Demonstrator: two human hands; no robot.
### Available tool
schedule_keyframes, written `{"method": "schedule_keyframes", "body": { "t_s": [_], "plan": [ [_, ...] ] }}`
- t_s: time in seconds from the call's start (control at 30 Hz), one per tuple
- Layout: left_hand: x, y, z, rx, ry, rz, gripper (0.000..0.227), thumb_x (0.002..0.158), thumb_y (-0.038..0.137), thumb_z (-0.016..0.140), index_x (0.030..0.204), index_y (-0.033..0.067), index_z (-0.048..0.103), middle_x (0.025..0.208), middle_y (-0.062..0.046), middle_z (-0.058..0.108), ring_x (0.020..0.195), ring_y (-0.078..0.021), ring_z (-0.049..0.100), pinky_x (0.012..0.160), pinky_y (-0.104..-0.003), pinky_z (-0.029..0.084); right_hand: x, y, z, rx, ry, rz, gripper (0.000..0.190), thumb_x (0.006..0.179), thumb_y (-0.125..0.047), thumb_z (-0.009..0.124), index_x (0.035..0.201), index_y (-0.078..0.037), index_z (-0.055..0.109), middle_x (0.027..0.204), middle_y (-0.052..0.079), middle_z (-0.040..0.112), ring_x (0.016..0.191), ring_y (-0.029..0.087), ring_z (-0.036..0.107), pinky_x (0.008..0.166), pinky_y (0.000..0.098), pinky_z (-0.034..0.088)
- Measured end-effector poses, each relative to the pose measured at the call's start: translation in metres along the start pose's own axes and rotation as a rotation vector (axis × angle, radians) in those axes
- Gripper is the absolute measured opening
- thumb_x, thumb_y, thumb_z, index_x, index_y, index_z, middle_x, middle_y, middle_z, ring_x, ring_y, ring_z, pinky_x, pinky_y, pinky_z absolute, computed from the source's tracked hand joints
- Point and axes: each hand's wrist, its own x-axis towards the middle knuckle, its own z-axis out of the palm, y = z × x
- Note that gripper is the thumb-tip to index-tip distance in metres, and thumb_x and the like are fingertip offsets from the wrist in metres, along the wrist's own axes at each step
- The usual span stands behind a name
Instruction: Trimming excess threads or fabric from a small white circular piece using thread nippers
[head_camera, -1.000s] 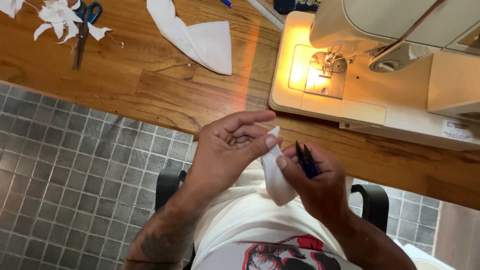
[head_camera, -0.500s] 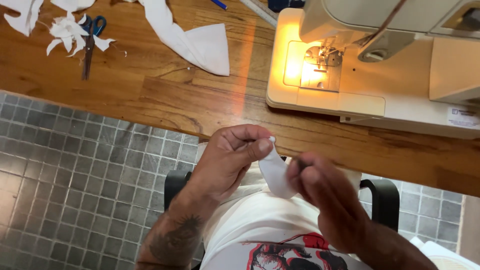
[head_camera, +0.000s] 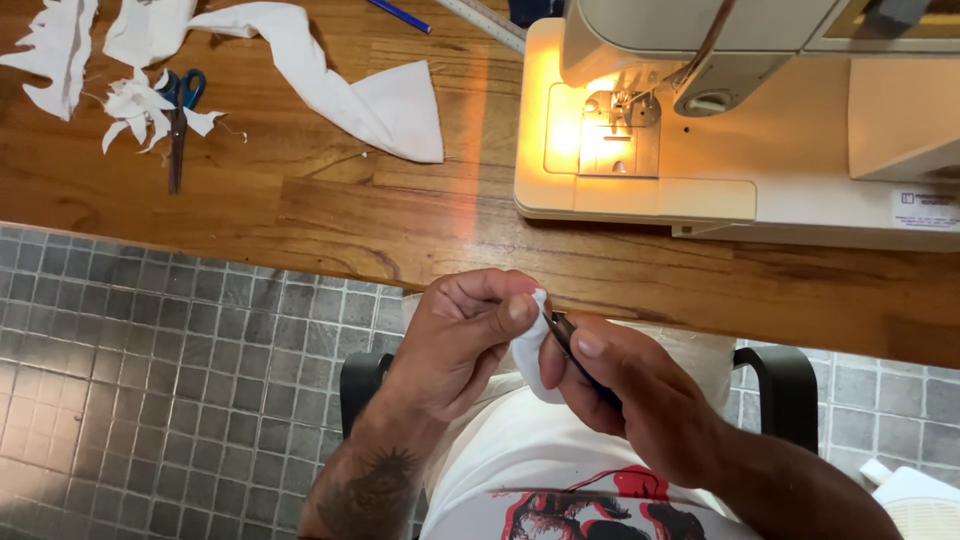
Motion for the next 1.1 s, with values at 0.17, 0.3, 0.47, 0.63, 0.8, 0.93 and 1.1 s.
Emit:
{"method": "schedule_keyframes", "body": {
  "t_s": [0.17,0.3,0.47,0.63,0.8,0.93,1.1],
  "plan": [
    [0.000,0.004,0.009,0.028,-0.040,0.035,0.019,0.098,0.006,0.093,0.114,-0.0015,0.087,0.104,-0.016,0.089,0.092,-0.0218,0.083,0.090,-0.033,0.067,0.000,0.003,-0.002,0.000,0.030,-0.001,0.052,0.117,-0.050,0.044,0.100,-0.006,0.067,0.060,-0.002,0.037,0.056,0.014,0.028,0.053,0.0346,0.026],
    [-0.002,0.005,0.014,0.037,-0.067,0.058,0.019,0.099,0.005,0.093,0.115,-0.0034,0.087,0.098,-0.019,0.087,0.089,-0.0259,0.082,0.089,-0.038,0.068,-0.001,0.001,-0.002,-0.004,0.029,0.001,0.053,0.117,-0.051,0.044,0.099,-0.006,0.066,0.060,-0.001,0.038,0.056,0.015,0.029,0.054,0.0348,0.026],
    [0.000,-0.002,0.008,0.059,-0.007,0.069,0.022,0.096,0.002,0.094,0.116,-0.0031,0.088,0.106,-0.015,0.089,0.095,-0.0210,0.083,0.093,-0.032,0.068,0.000,0.004,-0.003,0.035,0.048,0.021,0.051,0.116,-0.051,0.048,0.098,-0.007,0.065,0.060,-0.001,0.037,0.056,0.014,0.029,0.053,0.0341,0.024],
    [-0.004,-0.006,0.017,0.039,0.097,0.063,0.021,0.091,-0.005,0.094,0.111,-0.0021,0.088,0.103,-0.016,0.089,0.091,-0.0216,0.084,0.091,-0.034,0.070,-0.001,0.008,0.002,0.048,0.066,-0.100,0.052,0.116,-0.054,0.049,0.097,-0.008,0.064,0.060,-0.003,0.035,0.056,0.012,0.026,0.053,0.0328,0.024],
    [-0.010,0.001,0.029,0.235,0.107,0.165,0.019,0.092,-0.001,0.095,0.107,0.0021,0.085,0.101,-0.004,0.084,0.092,-0.0124,0.079,0.090,-0.027,0.066,0.000,0.016,0.002,0.153,0.119,-0.035,0.044,0.115,-0.045,0.056,0.096,-0.006,0.061,0.059,-0.002,0.034,0.057,0.012,0.025,0.055,0.0326,0.021],
    [-0.010,0.001,0.030,0.248,0.079,0.231,0.017,0.094,-0.001,0.094,0.108,0.0031,0.084,0.101,-0.004,0.082,0.091,-0.0115,0.077,0.088,-0.026,0.065,0.004,0.024,-0.001,0.209,0.112,-0.024,0.045,0.115,-0.045,0.060,0.095,-0.004,0.062,0.059,-0.002,0.032,0.055,0.011,0.024,0.053,0.0312,0.018],
    [-0.012,0.004,0.033,0.308,0.045,0.282,0.016,0.097,0.002,0.093,0.110,0.0029,0.084,0.106,-0.006,0.082,0.097,-0.0124,0.077,0.093,-0.026,0.065,0.004,0.023,0.001,0.225,0.093,-0.054,0.044,0.116,-0.043,0.059,0.092,-0.006,0.059,0.058,-0.003,0.030,0.053,0.010,0.021,0.053,0.0317,0.018]
  ]
}}
